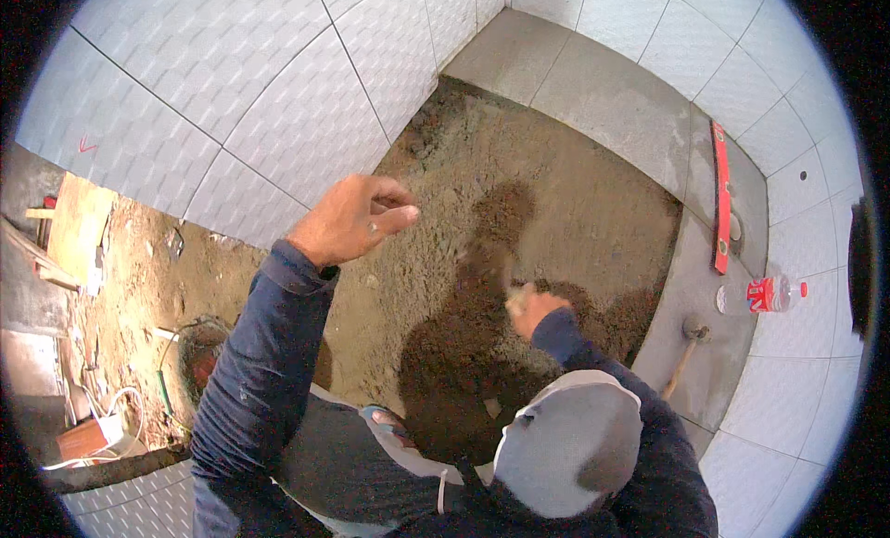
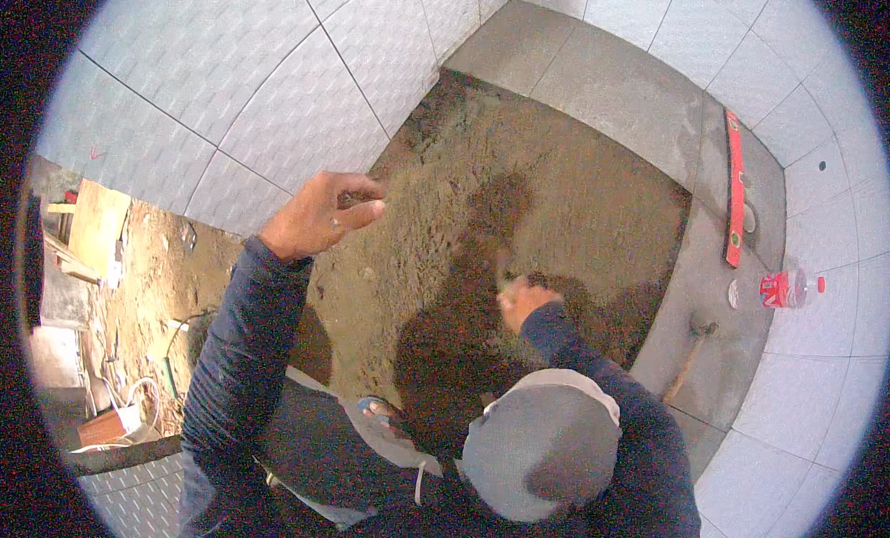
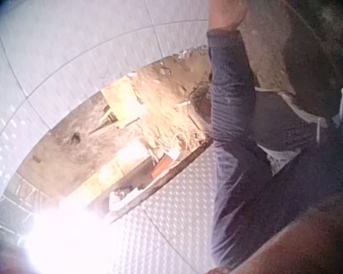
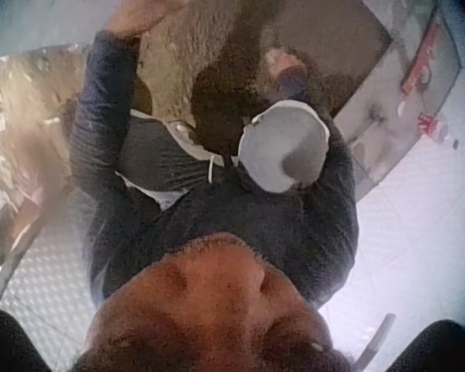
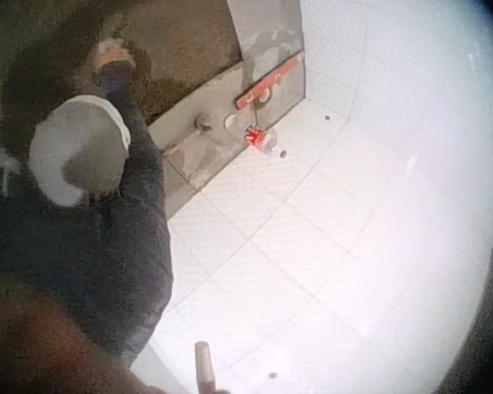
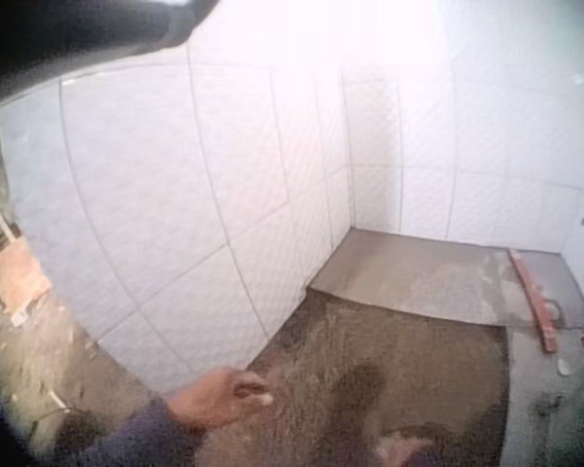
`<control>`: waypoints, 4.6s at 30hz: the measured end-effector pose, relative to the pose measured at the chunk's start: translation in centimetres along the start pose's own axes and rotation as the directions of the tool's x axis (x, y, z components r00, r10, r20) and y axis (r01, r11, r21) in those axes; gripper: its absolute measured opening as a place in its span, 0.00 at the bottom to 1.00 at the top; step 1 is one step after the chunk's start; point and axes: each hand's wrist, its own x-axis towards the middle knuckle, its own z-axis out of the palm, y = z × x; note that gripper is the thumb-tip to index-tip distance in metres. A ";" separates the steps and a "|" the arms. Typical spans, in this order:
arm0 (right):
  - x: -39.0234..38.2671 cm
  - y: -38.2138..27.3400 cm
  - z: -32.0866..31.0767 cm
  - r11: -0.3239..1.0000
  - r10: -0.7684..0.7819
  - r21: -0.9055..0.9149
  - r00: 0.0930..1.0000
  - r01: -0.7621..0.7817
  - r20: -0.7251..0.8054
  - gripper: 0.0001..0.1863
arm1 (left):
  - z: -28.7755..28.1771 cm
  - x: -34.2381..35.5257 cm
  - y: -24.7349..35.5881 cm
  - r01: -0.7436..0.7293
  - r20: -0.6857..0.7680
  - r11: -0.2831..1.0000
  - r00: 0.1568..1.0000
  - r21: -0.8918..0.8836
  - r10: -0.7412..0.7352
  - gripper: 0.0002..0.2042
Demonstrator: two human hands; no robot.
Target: The person installs a floor tile by applying mortar, positioning the tile, and tapping it with a mallet to level it. They then wipe the tile surface with a cloth and spread additional mortar on the floor.
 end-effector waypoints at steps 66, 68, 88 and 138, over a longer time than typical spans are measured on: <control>7.5 12.0 3.6 0.807 0.028 0.588 0.998 -0.052 0.051 0.28 | 4.7 5.5 3.4 -0.070 0.385 0.997 0.921 0.020 0.057 0.19; 4.8 7.2 2.4 0.928 -0.030 0.372 0.998 0.004 0.062 0.28 | 4.3 5.3 2.9 -0.048 0.339 0.999 0.940 0.013 0.041 0.20; 14.6 9.5 -8.5 0.557 0.313 0.807 0.950 -0.197 0.015 0.35 | 2.9 3.2 1.5 0.140 0.333 0.989 0.935 -0.037 -0.119 0.21; 1.6 -1.1 0.0 0.916 -0.345 0.294 0.909 0.272 0.233 0.26 | 1.2 3.6 1.3 -0.129 -0.031 0.974 0.990 0.184 0.137 0.17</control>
